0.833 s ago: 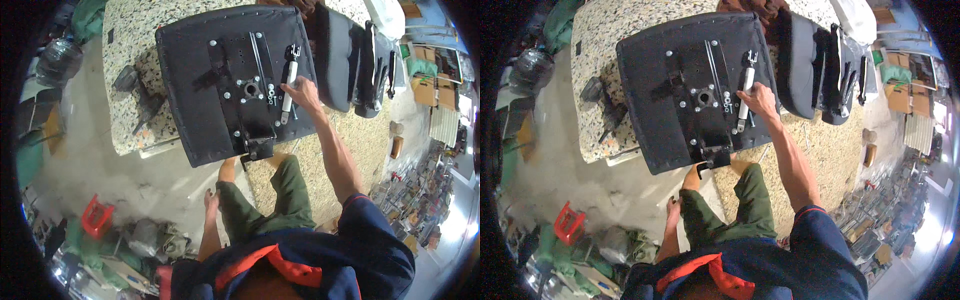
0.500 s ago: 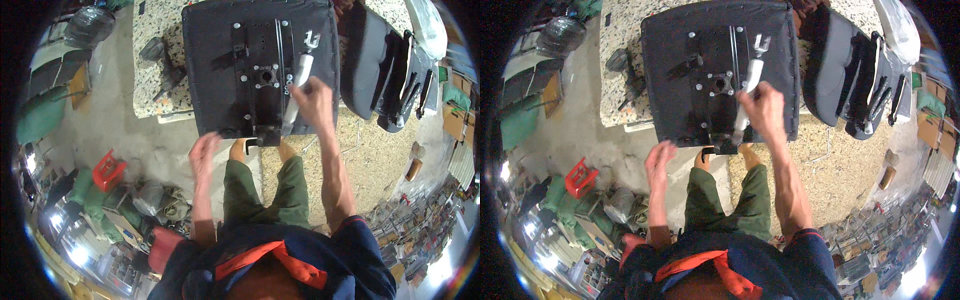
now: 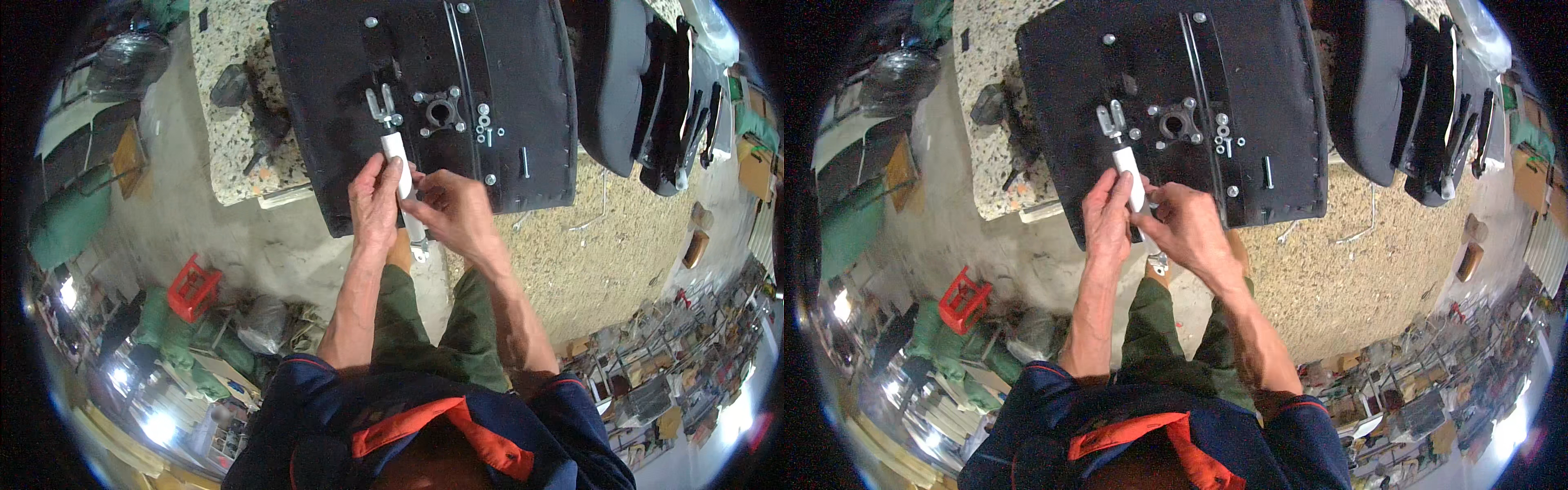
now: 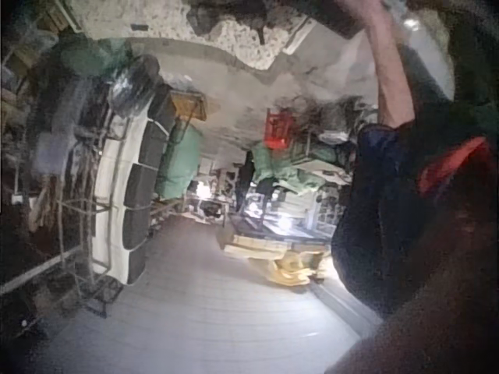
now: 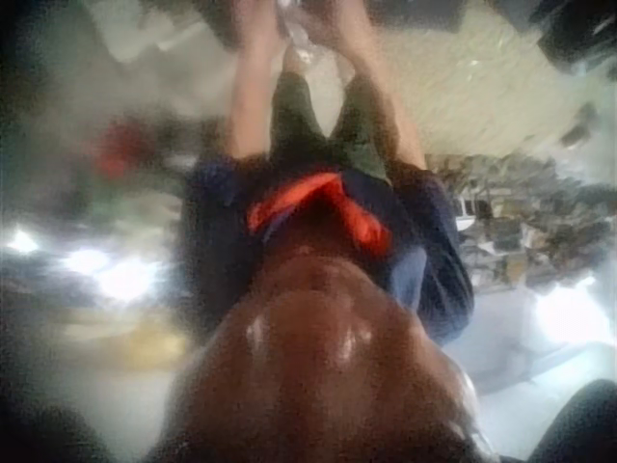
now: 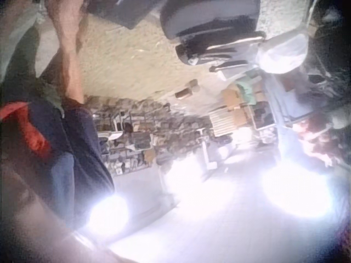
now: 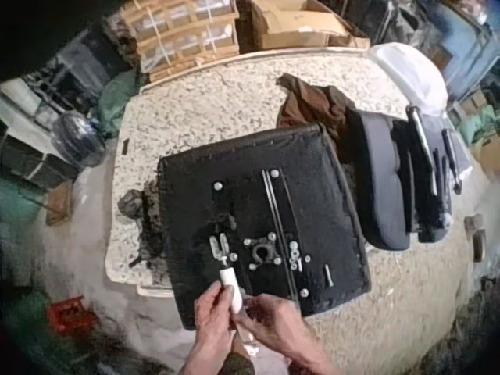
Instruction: The person assembles a black upholstered chair by inserting bolts and tightening them with a wrench. They handle bolts, washers, and a wrench, then flip the chair to inspect the underside before walking away.
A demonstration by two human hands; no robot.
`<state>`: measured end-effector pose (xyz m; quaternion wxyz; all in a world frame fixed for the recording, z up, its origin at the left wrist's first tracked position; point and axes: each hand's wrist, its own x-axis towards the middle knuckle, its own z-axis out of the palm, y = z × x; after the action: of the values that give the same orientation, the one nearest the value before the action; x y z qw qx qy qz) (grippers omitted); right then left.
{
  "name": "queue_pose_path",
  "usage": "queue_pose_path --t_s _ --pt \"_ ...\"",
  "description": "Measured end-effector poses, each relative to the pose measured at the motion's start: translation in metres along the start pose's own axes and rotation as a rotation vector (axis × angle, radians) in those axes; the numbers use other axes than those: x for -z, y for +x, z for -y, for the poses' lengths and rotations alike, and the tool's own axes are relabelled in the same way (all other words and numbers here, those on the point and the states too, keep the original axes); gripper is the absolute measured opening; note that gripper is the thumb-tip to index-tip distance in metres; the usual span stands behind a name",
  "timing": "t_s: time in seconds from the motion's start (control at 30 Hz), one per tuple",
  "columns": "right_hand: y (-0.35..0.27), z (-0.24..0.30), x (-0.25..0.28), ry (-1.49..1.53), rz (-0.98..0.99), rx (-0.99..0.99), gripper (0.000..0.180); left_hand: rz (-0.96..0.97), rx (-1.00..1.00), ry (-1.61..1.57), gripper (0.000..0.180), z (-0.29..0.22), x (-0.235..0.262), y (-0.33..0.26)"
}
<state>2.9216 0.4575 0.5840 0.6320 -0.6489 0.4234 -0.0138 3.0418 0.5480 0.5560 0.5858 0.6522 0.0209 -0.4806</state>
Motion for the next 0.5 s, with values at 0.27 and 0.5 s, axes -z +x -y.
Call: queue_pose_path --t_s 0.27,0.5 --pt "-0.011 -0.072 0.083 -0.261 -0.597 -0.004 0.021 0.009 -0.015 -0.066 0.023 0.015 0.003 0.004" --pt "-0.007 -0.101 0.094 -0.365 -0.553 0.021 0.027 -0.089 -0.055 -0.116 0.023 0.02 -0.003 0.017"
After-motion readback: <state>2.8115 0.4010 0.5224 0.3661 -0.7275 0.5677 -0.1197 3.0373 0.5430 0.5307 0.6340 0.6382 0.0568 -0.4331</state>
